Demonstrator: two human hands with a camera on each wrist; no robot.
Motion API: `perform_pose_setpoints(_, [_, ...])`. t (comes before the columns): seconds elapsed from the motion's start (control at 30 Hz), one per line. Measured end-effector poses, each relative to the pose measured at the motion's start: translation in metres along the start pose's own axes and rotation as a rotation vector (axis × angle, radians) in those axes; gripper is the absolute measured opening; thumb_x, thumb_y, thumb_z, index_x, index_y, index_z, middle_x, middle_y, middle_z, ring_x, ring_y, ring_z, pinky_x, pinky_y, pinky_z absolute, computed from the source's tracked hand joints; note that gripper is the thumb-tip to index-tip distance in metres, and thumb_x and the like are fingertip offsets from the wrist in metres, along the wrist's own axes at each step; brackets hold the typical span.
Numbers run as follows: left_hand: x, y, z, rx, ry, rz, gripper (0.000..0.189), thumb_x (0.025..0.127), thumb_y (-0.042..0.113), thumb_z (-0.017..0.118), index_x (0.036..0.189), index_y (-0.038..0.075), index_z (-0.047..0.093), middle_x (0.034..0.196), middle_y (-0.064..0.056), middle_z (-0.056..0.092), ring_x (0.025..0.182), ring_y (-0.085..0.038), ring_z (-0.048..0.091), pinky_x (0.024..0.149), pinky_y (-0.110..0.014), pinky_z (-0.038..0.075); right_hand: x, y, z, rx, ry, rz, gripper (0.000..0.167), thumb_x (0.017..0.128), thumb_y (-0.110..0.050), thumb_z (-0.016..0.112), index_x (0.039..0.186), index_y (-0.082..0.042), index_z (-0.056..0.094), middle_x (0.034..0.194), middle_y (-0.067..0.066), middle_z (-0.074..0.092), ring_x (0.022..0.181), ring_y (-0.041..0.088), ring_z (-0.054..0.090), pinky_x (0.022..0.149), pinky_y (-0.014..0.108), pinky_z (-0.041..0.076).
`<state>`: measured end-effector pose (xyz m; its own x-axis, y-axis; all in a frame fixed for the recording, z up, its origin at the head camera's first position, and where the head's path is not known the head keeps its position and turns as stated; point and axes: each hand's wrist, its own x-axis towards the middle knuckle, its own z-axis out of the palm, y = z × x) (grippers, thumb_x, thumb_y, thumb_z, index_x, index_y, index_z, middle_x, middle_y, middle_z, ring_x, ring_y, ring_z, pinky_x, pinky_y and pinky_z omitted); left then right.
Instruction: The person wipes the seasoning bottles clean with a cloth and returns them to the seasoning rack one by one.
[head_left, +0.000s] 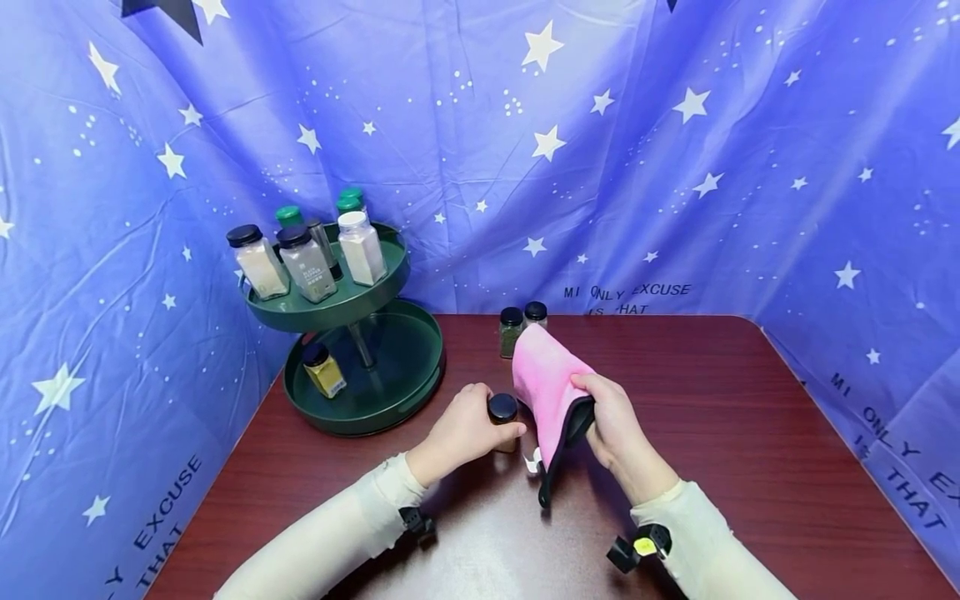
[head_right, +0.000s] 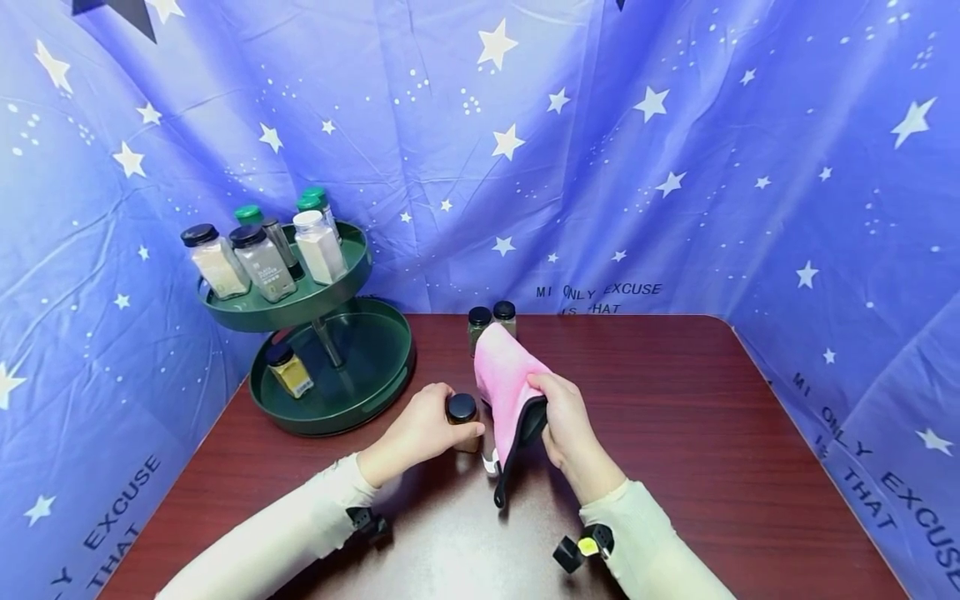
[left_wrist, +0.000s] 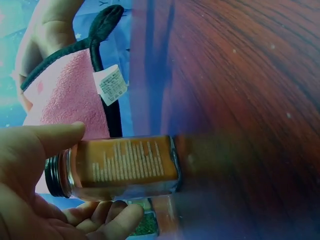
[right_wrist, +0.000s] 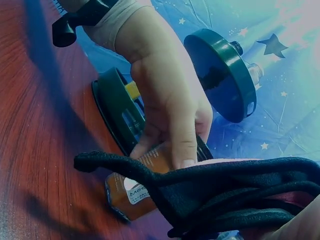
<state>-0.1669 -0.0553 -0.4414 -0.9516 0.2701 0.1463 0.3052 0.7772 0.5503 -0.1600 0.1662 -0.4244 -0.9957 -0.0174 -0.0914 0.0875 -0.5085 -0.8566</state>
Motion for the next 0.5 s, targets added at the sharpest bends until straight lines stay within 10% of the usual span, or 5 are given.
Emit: perform_pose_setpoints(0.5, [0.0071,-0.0075,-0.0052,-0.134,-0.07,0.082,0.038,0.076,0.02,0.082,0.107,0.006,0.065,0.101,-0.005,0.068,0.1,-0.022,0.065,0.091,-0.038,0.053,-0.0024,-0.0002,0.0034,-0.032,0.03,-0.006,0.03,0.099,0.001,0.047,0.079,-0.012,0.066,0.078,-0.004,0.064,0.074,0.005,0.063,0.069,0.021,0.055])
